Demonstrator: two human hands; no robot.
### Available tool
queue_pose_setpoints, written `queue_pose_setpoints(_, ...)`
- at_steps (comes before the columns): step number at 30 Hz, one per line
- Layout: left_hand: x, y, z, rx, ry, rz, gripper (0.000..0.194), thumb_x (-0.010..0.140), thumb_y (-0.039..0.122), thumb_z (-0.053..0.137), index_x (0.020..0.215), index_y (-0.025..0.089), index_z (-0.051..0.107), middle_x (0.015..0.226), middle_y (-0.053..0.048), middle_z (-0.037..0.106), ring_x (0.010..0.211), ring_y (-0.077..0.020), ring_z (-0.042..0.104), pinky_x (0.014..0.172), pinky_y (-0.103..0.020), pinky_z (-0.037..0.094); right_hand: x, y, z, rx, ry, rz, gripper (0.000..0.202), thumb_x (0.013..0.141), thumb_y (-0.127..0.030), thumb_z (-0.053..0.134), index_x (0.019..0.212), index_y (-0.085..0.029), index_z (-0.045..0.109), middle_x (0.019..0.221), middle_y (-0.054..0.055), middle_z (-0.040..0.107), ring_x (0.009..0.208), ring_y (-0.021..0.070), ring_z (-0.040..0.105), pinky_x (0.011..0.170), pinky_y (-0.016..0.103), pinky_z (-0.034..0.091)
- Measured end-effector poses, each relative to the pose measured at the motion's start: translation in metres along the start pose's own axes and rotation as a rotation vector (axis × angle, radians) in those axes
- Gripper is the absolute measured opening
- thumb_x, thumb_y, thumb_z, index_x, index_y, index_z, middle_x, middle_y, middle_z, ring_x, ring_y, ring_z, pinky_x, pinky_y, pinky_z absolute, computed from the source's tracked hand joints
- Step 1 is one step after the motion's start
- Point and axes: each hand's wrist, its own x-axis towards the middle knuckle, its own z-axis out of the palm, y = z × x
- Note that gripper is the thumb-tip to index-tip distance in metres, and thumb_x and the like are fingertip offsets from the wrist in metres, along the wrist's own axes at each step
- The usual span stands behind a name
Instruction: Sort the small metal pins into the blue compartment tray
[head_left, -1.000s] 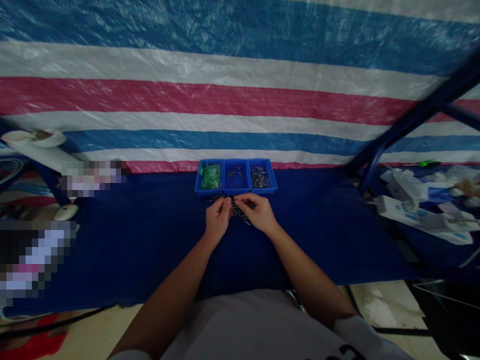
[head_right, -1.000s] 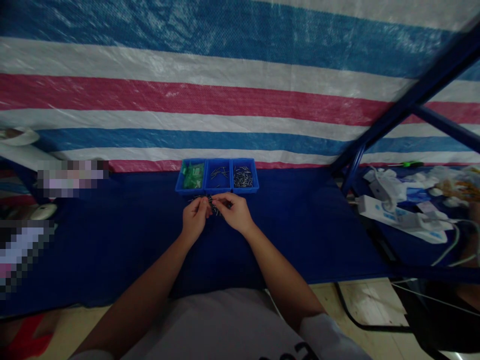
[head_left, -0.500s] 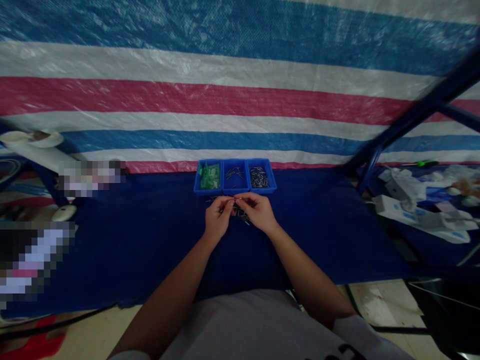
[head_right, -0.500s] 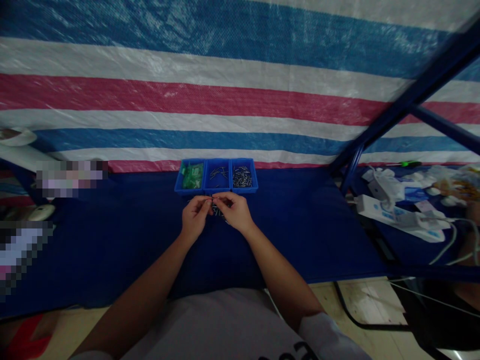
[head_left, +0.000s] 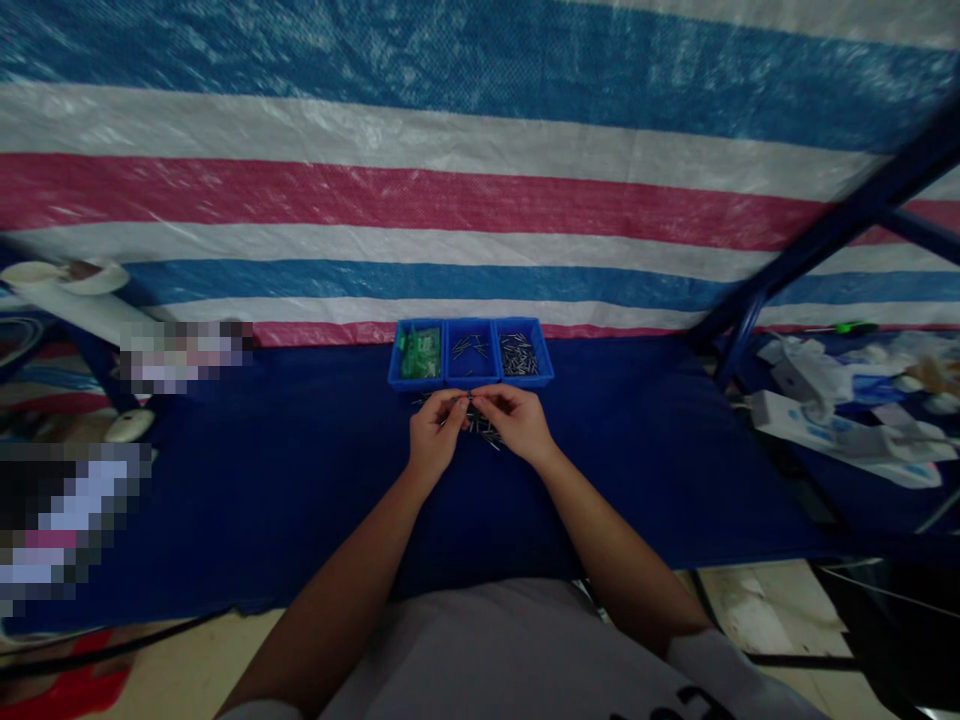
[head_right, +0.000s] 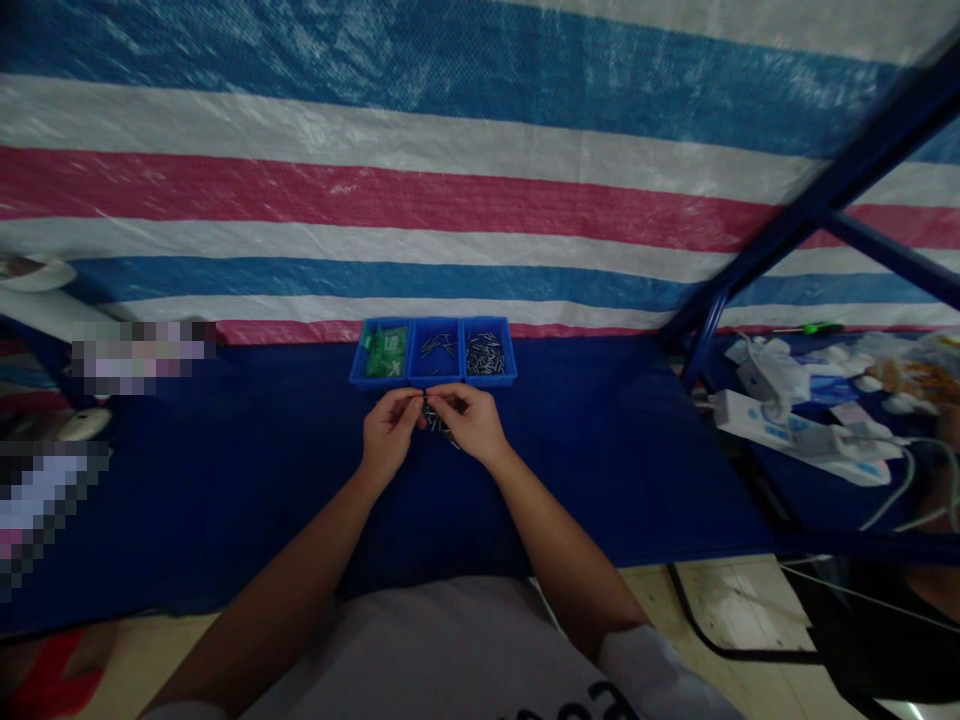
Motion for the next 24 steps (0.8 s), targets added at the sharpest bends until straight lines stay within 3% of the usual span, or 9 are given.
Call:
queue_pose_setpoints(7,0.0008,0.001,-0.0006,0.124,-0.002,0.053,0.022,0.089,0.037,0.056,0.087,0.017,0.065,0.06,0.003,0.061,0.055,-0.0099,0.058,0.058,-0.021,0.045,-0.0007,0.0,0.0007,-0.056,-0.014,-0.022,0.018,0.079,-0.031,0.068,0.092,-0.019,0.073,0.084,0.005,0.074,0.07,0.0151,0.067,0.064,0.027,0.053)
queue_pose_setpoints(17,-0.0009,0.0041,-0.0036,0.332,0.019,0.084,0.043,0.093,0.042,0.046,0.06,0.017,0.054,0.051,0.003,0.054,0.049,-0.0092,0.051,0.053,-0.021,0.038,-0.0042,-0.0076,-0.0011,-0.309,-0.069,-0.298,0.015,0.087,-0.023,0.061,0.097,-0.02,0.072,0.09,0.006,0.07,0.074,0.0144,0.064,0.067,0.027,0.051)
queue_pose_setpoints(24,-0.0015,-0.0004,-0.0041,0.415,-0.026,0.145,0.044,0.094,0.043,0.043,0.06,0.017,0.054,0.052,0.002,0.052,0.049,-0.0095,0.049,0.052,-0.022,0.035,-0.0048,-0.0021,-0.0034,-0.477,-0.109,-0.431,0.017,0.091,-0.023,0.056,0.098,-0.021,0.071,0.093,0.007,0.068,0.087,0.0169,0.063,0.08,0.031,0.052)
